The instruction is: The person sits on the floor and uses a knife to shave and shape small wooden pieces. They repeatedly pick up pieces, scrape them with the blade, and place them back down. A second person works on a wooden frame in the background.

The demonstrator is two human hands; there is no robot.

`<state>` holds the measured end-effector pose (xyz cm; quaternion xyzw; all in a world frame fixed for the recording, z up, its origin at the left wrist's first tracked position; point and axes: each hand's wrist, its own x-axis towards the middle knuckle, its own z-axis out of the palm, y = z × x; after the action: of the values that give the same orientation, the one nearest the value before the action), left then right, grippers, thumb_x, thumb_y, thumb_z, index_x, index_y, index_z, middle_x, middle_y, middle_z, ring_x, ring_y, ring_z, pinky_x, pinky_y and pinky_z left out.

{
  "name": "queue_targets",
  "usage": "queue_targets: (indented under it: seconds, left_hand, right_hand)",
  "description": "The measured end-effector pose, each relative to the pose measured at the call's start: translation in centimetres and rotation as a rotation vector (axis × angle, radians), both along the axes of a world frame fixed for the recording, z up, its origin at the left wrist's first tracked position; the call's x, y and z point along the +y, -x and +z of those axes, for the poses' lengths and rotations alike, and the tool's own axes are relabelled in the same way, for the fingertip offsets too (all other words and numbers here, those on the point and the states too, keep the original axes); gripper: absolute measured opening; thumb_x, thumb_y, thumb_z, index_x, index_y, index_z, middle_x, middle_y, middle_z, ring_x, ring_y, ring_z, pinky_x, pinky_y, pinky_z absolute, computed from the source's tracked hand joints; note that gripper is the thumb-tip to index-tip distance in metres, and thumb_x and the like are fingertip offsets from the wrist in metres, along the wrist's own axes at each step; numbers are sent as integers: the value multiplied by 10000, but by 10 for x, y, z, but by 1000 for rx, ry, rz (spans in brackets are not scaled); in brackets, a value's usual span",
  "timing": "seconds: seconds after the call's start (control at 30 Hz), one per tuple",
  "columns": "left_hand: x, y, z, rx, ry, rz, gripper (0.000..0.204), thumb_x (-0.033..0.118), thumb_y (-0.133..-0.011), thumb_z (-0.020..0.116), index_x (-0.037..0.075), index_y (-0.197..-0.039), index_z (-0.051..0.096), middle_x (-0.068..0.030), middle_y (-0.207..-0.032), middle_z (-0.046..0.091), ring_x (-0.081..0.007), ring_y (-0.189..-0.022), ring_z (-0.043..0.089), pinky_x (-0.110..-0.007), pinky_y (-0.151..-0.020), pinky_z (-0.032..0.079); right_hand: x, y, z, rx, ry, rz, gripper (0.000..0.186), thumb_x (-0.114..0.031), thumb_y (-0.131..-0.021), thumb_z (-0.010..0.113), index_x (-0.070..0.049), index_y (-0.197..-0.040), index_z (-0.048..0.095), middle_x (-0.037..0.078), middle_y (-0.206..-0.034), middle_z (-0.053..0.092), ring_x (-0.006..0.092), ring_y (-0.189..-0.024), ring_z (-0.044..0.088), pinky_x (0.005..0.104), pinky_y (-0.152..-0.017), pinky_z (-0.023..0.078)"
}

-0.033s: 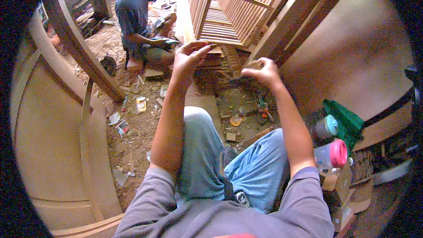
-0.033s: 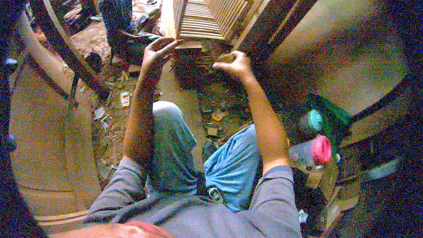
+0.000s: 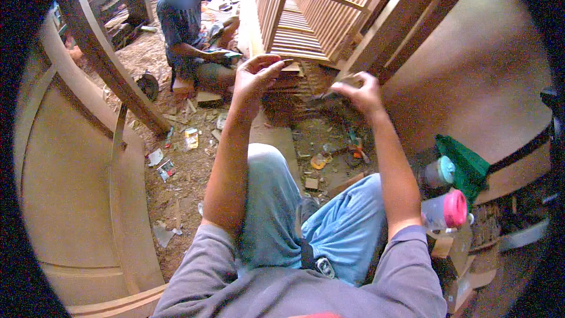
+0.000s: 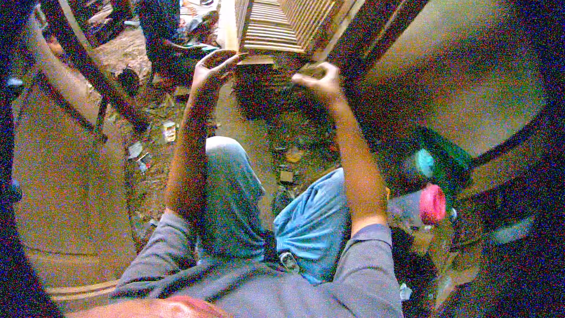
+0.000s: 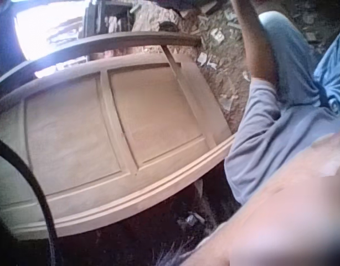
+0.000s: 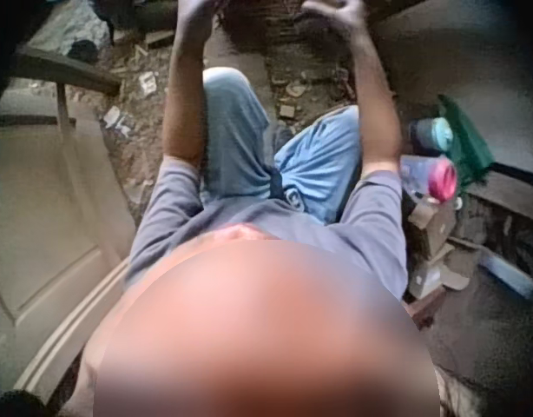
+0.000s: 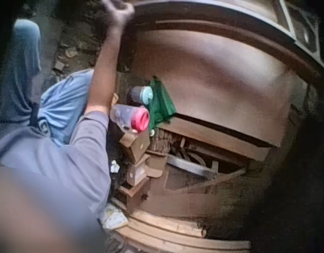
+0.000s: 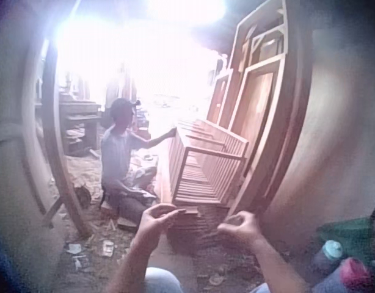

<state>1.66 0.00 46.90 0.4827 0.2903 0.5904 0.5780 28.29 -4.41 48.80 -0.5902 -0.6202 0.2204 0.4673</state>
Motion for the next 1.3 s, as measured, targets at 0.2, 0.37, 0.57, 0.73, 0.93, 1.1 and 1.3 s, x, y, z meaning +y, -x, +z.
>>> queue_targets:
  seconds: [0.2,0.37,0.57,0.73,0.93,1.1,1.3]
  left_hand:
    - [9,-15,3,-37,40,33,225,139,-801,737,40,-990,664,10,-849,653,-41,-685,542,-182,-603,418]
    - [15,-35,0,31,75,30,208,121,-800,734,37,-975,659,3,-840,648,-54,-704,557,-189,-633,428]
    - [30,-47,-10,72,108,18,194,112,-806,727,43,-975,660,13,-833,648,-52,-706,555,-187,-630,429]
    - [48,-62,-23,25,201,80,179,131,-821,718,65,-979,663,19,-841,645,-35,-705,551,-181,-611,429]
    - [61,-111,-39,-22,174,99,251,139,-804,739,16,-1001,645,-27,-879,664,-79,-733,593,-209,-639,463]
    - [63,-161,-57,-11,103,74,260,128,-803,742,4,-1010,644,-48,-899,674,-111,-780,623,-239,-697,506]
    - [63,-190,-81,-111,237,15,254,114,-831,707,0,-1048,640,-49,-878,656,-101,-739,596,-241,-650,490]
  right_hand:
    - [-2,-28,34,804,-526,-155,216,-295,-836,701,-144,-959,609,-2,-936,633,132,-824,619,254,-595,525]
    - [21,-33,-16,912,-140,51,197,-292,-834,701,-134,-899,602,18,-832,623,154,-686,624,253,-530,539]
    - [69,-32,-76,1315,247,-9,224,-302,-833,702,-109,-854,592,38,-826,636,204,-722,648,269,-568,562]
    - [78,-33,-83,1575,327,177,231,-299,-862,654,-81,-912,596,87,-849,648,199,-714,633,328,-649,558]
    - [63,-34,-76,1489,384,377,263,-204,-873,563,-38,-1076,553,109,-948,646,242,-846,647,366,-791,539]
    - [60,-38,-80,1255,264,111,315,-73,-758,525,-29,-1069,498,95,-845,616,248,-763,626,368,-769,520]
    - [68,-45,-98,751,280,-70,313,-202,-849,615,-20,-1059,470,70,-755,572,157,-618,577,287,-548,500]
